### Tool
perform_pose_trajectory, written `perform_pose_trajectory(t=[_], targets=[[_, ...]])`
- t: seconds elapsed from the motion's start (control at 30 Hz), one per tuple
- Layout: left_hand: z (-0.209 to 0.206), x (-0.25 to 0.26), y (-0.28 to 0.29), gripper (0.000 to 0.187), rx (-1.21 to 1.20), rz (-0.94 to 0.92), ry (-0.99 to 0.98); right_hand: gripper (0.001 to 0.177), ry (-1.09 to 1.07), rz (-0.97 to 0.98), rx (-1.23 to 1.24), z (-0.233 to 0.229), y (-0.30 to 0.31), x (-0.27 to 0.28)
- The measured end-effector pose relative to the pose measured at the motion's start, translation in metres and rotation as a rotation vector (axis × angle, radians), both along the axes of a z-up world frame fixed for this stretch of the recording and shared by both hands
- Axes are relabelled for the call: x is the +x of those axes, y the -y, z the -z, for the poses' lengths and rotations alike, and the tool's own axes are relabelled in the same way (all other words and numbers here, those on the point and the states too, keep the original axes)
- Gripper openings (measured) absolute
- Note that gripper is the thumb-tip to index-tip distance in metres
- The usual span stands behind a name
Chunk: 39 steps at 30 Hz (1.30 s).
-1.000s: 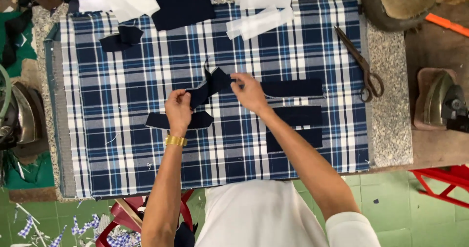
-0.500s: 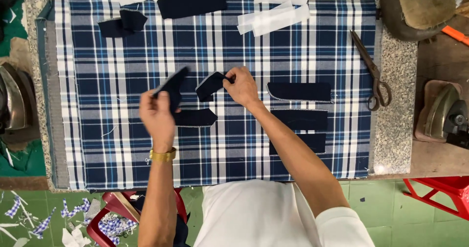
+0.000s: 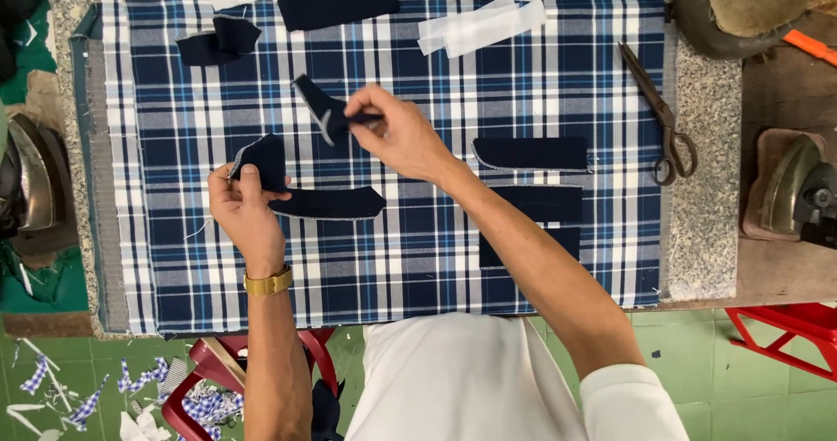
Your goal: The person arranges several dark blue fabric pieces on a plaid work surface, then uses a steam iron to press each piece. The person handles the pieces one at a time, smoothing and ironing them before moving to the next.
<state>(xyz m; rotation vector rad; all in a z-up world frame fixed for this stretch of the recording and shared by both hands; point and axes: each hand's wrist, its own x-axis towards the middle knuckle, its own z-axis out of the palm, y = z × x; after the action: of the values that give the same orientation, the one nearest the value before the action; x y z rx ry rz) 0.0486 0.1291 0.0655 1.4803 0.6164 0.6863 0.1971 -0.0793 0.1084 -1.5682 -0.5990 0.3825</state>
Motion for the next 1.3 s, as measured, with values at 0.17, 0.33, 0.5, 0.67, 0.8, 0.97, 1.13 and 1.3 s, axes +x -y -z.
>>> perform_pose_trajectory(t=[0.17,0.33,0.5,0.67,0.8,0.97,1.13,1.3], targets=[[-0.011,0.003,0.017,0.009,0.012,0.056,-0.064,0.019,0.05,-0.216,-0.534,0.029,0.067,-0.027],[-0.021,0.026,0.046,0.013,0.006,0.199,-0.128,0.019,0.219,-0.14,-0.687,0.07,0.121,-0.039],[-0.023,0.065,0.091,0.013,0.077,0.458,-0.172,0.022,0.438,-0.04,-0.784,0.112,0.147,-0.055],[-0.052,0.101,0.139,0.012,0.074,0.691,-0.056,0.03,0.6,0.157,-0.808,0.115,0.152,-0.077],[-0.033,0.127,0.131,0.013,0.049,0.766,-0.067,0.034,0.556,0.215,-0.76,0.112,0.144,-0.1],[0.022,0.121,0.11,0.038,0.67,0.418,-0.184,0.035,0.63,0.252,-0.653,0.121,0.135,-0.12],[0.057,0.072,0.113,0.032,1.003,0.697,-0.165,0.036,0.621,0.231,-0.652,0.129,0.132,-0.122],[0.068,0.034,0.1,0.042,1.301,0.776,-0.264,0.041,0.639,0.178,-0.754,0.124,0.132,-0.109]])
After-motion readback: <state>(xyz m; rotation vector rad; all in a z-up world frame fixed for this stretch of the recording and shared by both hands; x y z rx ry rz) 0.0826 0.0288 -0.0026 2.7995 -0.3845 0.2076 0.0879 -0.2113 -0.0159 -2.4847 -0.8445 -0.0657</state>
